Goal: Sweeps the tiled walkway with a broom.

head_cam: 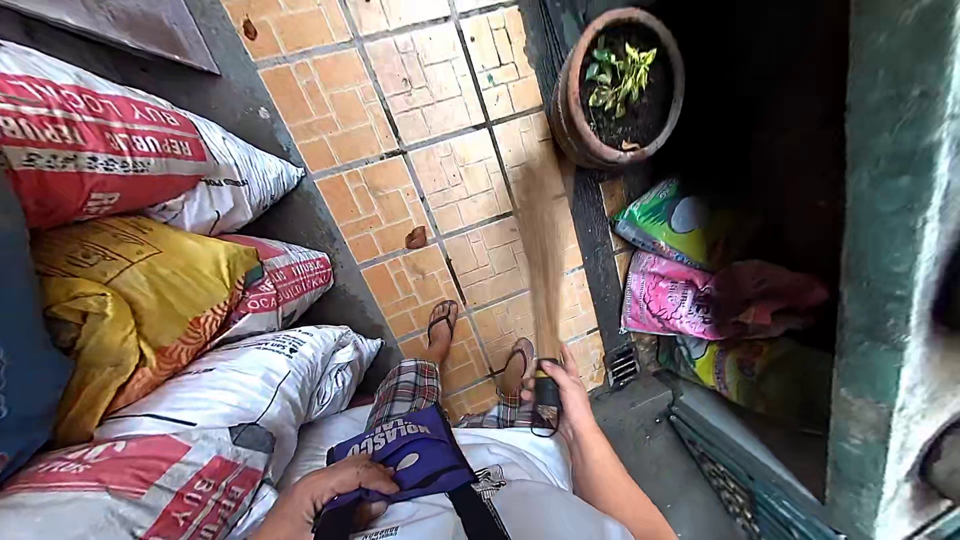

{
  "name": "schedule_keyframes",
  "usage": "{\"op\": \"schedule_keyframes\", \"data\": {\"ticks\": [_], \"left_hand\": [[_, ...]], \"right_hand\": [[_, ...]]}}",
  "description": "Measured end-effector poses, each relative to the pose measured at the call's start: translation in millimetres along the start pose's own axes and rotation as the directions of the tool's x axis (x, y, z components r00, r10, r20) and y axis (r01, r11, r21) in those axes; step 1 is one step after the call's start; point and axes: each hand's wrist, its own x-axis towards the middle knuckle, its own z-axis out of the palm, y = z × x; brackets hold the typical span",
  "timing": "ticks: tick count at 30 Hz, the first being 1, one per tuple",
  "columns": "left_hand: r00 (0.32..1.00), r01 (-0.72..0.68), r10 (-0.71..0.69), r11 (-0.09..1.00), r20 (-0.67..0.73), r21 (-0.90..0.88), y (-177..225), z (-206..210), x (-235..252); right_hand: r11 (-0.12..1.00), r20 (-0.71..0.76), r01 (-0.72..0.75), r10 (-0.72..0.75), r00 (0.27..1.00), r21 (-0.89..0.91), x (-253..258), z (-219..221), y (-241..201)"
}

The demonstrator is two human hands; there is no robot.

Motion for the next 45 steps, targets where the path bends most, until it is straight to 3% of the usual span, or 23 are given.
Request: {"op": "schedule_keyframes", "data": {"ticks": [4,7,10,12,13,15,18,20,22,24,26,27,29,32,33,35,37,39,41,43,45], "left_hand": [[0.997,-0.028,0.024,0.997,-0.068,-0.068,0,6,10],[0.992,-0.014,0.005,0.998,-0.129,-0.065,7,15,16],[0.98,0.055,-0.064,0.997,-0.189,-0.054,19,31,22],[0.97,0.083,-0.098,0.994,-0.22,-0.078,28,46,32],[0.968,0.083,-0.103,0.992,-0.228,-0.094,32,56,38],[0.964,0.082,-0.117,0.985,-0.239,-0.15,43,76,53],[0.957,0.039,-0.1,0.974,-0.273,-0.223,55,105,84],[0.947,0.022,-0.093,0.974,-0.307,-0.227,66,123,98],[0.932,-0.008,-0.075,0.974,-0.356,-0.226,69,139,106],[0.915,-0.003,-0.093,0.971,-0.392,-0.238,74,150,110],[0.901,0.005,-0.114,0.967,-0.418,-0.254,80,156,114],[0.895,0.0,-0.113,0.967,-0.431,-0.253,81,159,115],[0.883,-0.014,-0.1,0.971,-0.459,-0.238,77,168,115],[0.859,-0.036,-0.104,0.965,-0.502,-0.262,63,181,114],[0.853,-0.027,-0.122,0.961,-0.507,-0.276,61,185,114],[0.849,-0.027,-0.135,0.954,-0.511,-0.298,58,194,114],[0.812,-0.088,-0.1,0.953,-0.576,-0.289,54,203,115],[0.778,-0.124,-0.095,0.946,-0.621,-0.301,55,208,110],[0.761,-0.133,-0.105,0.94,-0.64,-0.313,60,204,105],[0.75,-0.146,-0.091,0.943,-0.656,-0.298,60,198,102],[0.741,-0.184,-0.046,0.946,-0.67,-0.268,54,189,99]], "right_hand": [[0.974,-0.336,-0.119,0.179,0.925,0.192,39,-37,-26],[0.946,-0.344,-0.176,0.266,0.9,0.271,99,16,-59],[0.959,-0.035,-0.284,0.284,0.958,0.007,151,111,-87],[0.933,0.279,-0.22,0.3,0.912,-0.284,187,148,-117],[0.921,0.385,-0.142,0.286,0.877,-0.362,201,157,-134],[0.886,0.46,0.03,0.211,0.863,-0.462,204,159,-160],[0.758,0.512,0.13,0.293,0.807,-0.639,143,130,-162],[0.734,0.482,-0.028,0.474,0.737,-0.679,95,93,-152],[0.661,0.36,-0.339,0.688,0.63,-0.669,73,64,-154],[0.522,0.173,-0.593,0.821,0.544,-0.613,82,51,-156],[0.396,0.019,-0.663,0.866,0.499,-0.636,115,54,-166],[0.379,-0.023,-0.65,0.854,0.52,-0.659,136,60,-179],[0.466,0.005,-0.552,0.767,0.642,-0.691,182,75,-221],[0.691,0.13,-0.256,0.453,0.882,-0.676,240,94,-288],[0.704,0.166,-0.093,0.291,0.942,-0.704,248,99,-296],[0.569,0.278,0.187,0.077,0.957,-0.801,243,98,-281],[0.536,0.368,0.272,0.078,0.926,-0.799,204,104,-244],[0.636,0.408,0.162,0.262,0.874,-0.755,141,110,-212],[0.671,0.366,-0.188,0.593,0.718,-0.717,94,115,-184],[0.542,0.228,-0.467,0.787,0.573,-0.699,81,128,-150],[0.37,0.05,-0.559,0.862,0.504,-0.742,96,151,-124]]}}
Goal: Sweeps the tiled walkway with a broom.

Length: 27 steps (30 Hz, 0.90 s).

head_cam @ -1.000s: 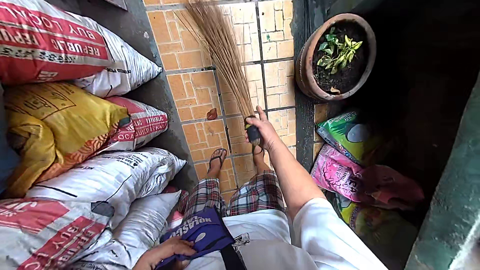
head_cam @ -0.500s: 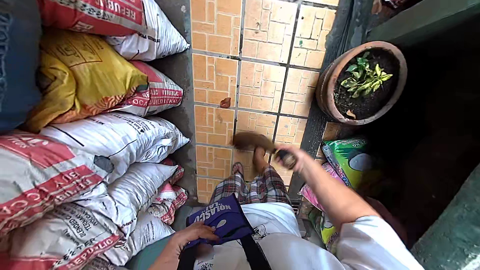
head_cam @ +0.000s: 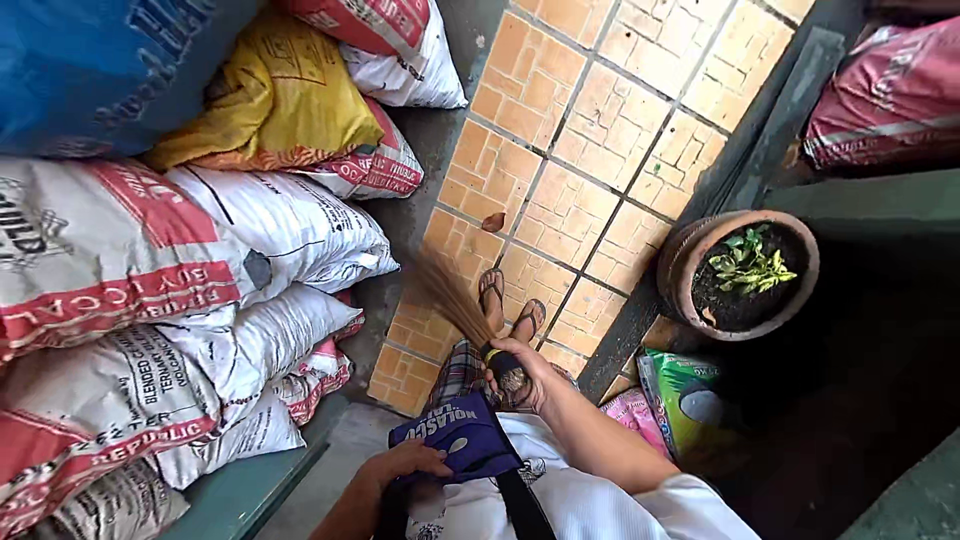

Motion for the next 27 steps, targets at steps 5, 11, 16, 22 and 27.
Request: {"op": "schedule_keyframes", "data": {"ticks": [5,11,16,22,27], "left_hand": [[0.998,-0.069,0.068,0.997,-0.018,-0.023,-15,-35,11],[0.988,-0.102,0.093,0.992,-0.125,-0.068,-12,-60,25],[0.987,-0.118,0.108,0.989,-0.118,-0.086,13,-80,43],[0.988,-0.067,0.06,0.997,-0.144,-0.042,43,-93,74],[0.983,0.021,-0.029,0.999,-0.18,-0.049,75,-77,120]], "right_hand": [[0.959,-0.216,0.18,-0.228,0.949,-0.219,-25,-23,-141],[0.581,-0.364,0.432,-0.794,0.487,-0.69,-40,-27,-210],[0.821,-0.179,0.435,-0.522,0.834,-0.37,-46,62,-99],[0.974,-0.164,-0.133,0.103,0.981,-0.182,37,94,-135],[0.952,-0.103,0.148,-0.181,0.978,-0.269,-1,77,-350]]}}
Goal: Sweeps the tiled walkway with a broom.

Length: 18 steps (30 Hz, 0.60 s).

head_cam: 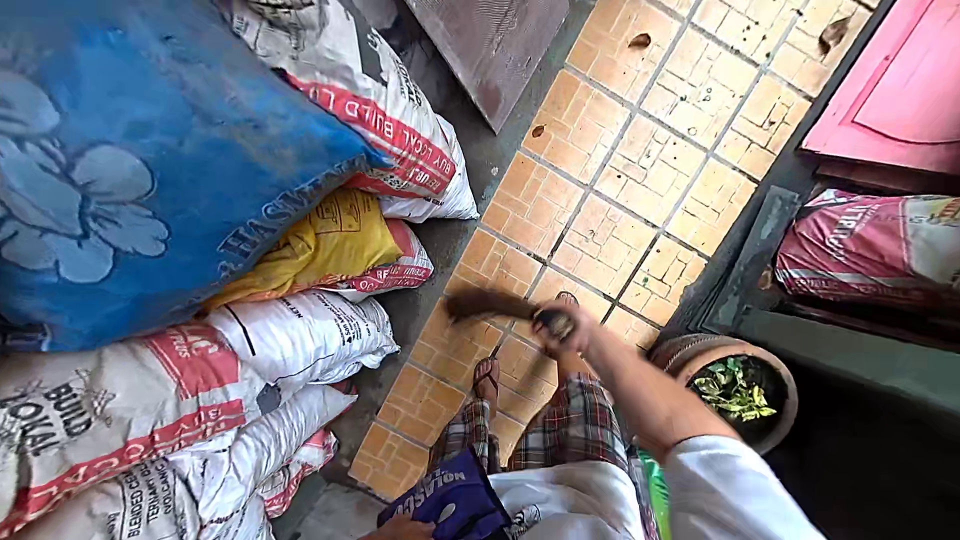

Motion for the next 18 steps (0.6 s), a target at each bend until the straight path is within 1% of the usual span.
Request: {"op": "schedule_keyframes", "data": {"ticks": [1,2,3,4,5,6,7,8,9,10,11,12,13,14,15,16,17,18], "left_hand": [[1.0,0.0,0.0,1.0,-0.003,-0.008,4,8,14],[1.0,0.028,-0.028,0.999,0.009,-0.021,10,15,29],[0.998,0.051,-0.05,0.998,0.028,-0.035,15,23,43],[0.996,0.064,-0.06,0.997,0.063,-0.051,19,31,57],[0.993,0.054,-0.049,0.997,0.109,-0.046,23,39,72],[0.985,0.057,-0.052,0.998,0.166,-0.029,28,44,88],[0.974,0.074,-0.069,0.997,0.218,-0.016,36,47,101],[0.973,0.066,-0.064,0.998,0.22,-0.001,46,49,110],[0.975,0.058,-0.056,0.998,0.216,0.0,54,49,116],[0.981,0.03,-0.028,1.0,0.19,-0.007,59,48,120],[0.986,0.008,-0.004,1.0,0.164,-0.024,65,45,124],[0.99,-0.004,0.009,0.999,0.138,-0.037,76,42,128],[0.992,0.007,-0.002,0.999,0.123,-0.038,97,40,136],[0.992,0.033,-0.031,0.999,0.124,-0.02,125,38,146],[0.989,0.039,-0.04,0.999,0.139,0.01,148,38,158],[0.987,0.025,-0.031,0.999,0.155,0.041,159,38,169],[0.985,-0.011,-0.001,0.998,0.17,0.066,161,38,178],[0.983,-0.051,0.034,0.994,0.179,0.092,158,39,184]], "right_hand": [[0.994,-0.006,0.104,-0.104,0.995,0.011,-2,-20,-48],[0.979,-0.042,0.201,-0.2,0.979,0.026,-2,-38,-92],[0.95,-0.104,0.309,-0.302,0.948,0.055,-1,-52,-130],[0.907,-0.188,0.417,-0.401,0.897,0.056,2,-60,-158],[0.856,-0.252,0.516,-0.501,0.828,-0.004,9,-62,-174],[0.802,-0.279,0.581,-0.594,0.755,-0.136,19,-58,-180],[0.755,-0.27,0.605,-0.656,0.705,-0.254,24,-49,-175],[0.728,-0.251,0.605,-0.682,0.687,-0.322,20,-40,-160],[0.737,-0.222,0.59,-0.668,0.71,-0.331,6,-31,-137],[0.788,-0.18,0.56,-0.608,0.773,-0.257,-16,-25,-110],[0.859,-0.121,0.501,-0.511,0.851,-0.107,-37,-21,-86],[0.923,-0.049,0.379,-0.376,0.925,0.071,-58,-18,-66],[0.954,0.013,0.213,-0.22,0.975,0.213,-77,-16,-51],[0.954,0.062,0.049,-0.071,0.996,0.297,-90,-19,-40],[0.944,0.083,-0.077,0.053,0.995,0.321,-98,-25,-35],[0.939,0.075,-0.166,0.15,0.986,0.3,-101,-34,-38],[0.944,0.045,-0.21,0.206,0.978,0.252,-104,-46,-50],[0.955,0.007,-0.205,0.208,0.978,0.213,-109,-63,-68]]}}
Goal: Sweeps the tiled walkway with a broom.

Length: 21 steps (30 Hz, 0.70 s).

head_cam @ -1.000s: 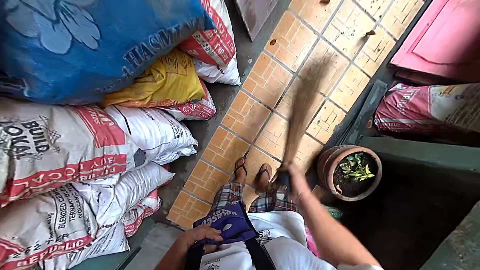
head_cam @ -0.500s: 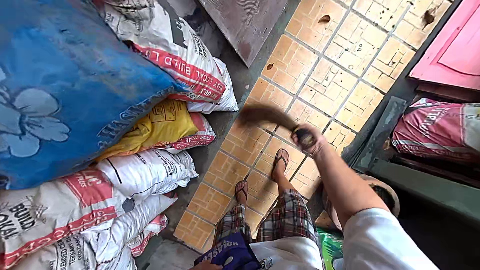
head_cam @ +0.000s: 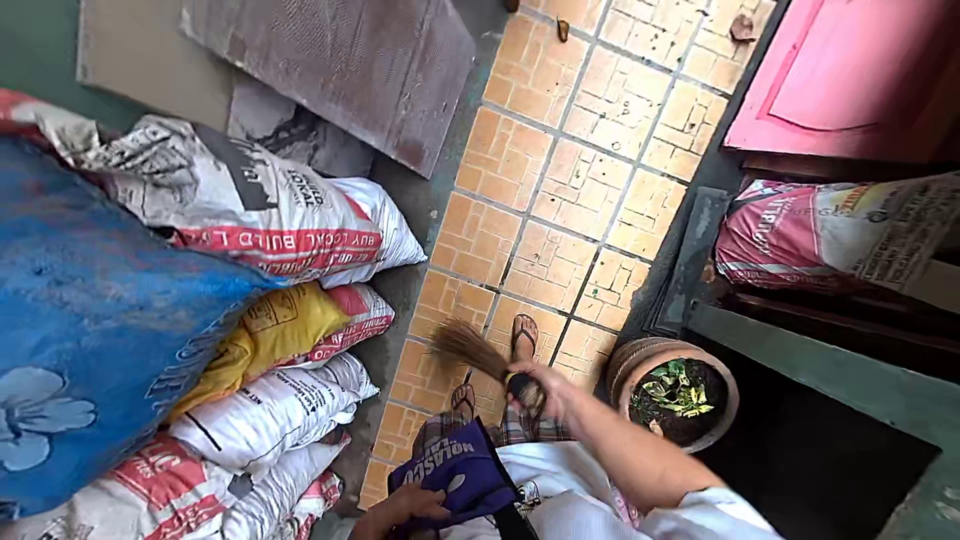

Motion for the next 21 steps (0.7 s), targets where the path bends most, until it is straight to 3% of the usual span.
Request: {"op": "schedule_keyframes", "data": {"ticks": [3,5,6,8,9,11,13,15,17,19,21], "left_hand": [[0.998,0.037,-0.04,0.998,0.043,0.054,17,-8,14],[0.993,0.088,-0.091,0.995,0.077,0.05,29,-12,29],[0.991,0.092,-0.096,0.995,0.089,0.049,32,-13,37],[0.994,0.042,-0.047,0.998,0.103,0.052,33,-14,50],[0.993,0.012,-0.019,0.998,0.114,0.054,33,-18,57],[0.99,-0.006,-0.003,0.998,0.138,0.065,37,-26,70],[0.982,0.012,-0.028,0.996,0.188,0.084,47,-36,84],[0.974,0.014,-0.032,0.997,0.222,0.081,57,-45,102],[0.962,-0.03,0.009,0.997,0.274,0.071,62,-58,123],[0.943,-0.077,0.041,0.992,0.329,0.096,65,-73,144],[0.923,-0.093,0.033,0.986,0.384,0.137,66,-93,161]], "right_hand": [[0.954,-0.078,0.294,-0.289,0.954,0.057,-37,-59,-87],[0.834,-0.265,0.552,-0.538,0.8,-0.026,-47,-103,-132],[0.762,-0.353,0.62,-0.641,0.682,-0.187,-45,-118,-138],[0.649,-0.383,0.587,-0.761,0.524,-0.485,-36,-138,-114],[0.616,-0.384,0.598,-0.787,0.483,-0.513,-39,-137,-92],[0.564,-0.397,0.749,-0.813,0.427,-0.35,-59,-130,-39],[0.528,-0.432,0.848,-0.778,0.457,-0.053,-75,-123,12],[0.523,-0.5,0.82,-0.659,0.562,0.233,-70,-103,31],[0.524,-0.525,0.709,-0.48,0.703,0.471,-48,-79,9],[0.51,-0.459,0.586,-0.365,0.81,0.629,-22,-68,-36],[0.625,-0.358,0.522,-0.38,0.853,0.58,6,-68,-81]]}}
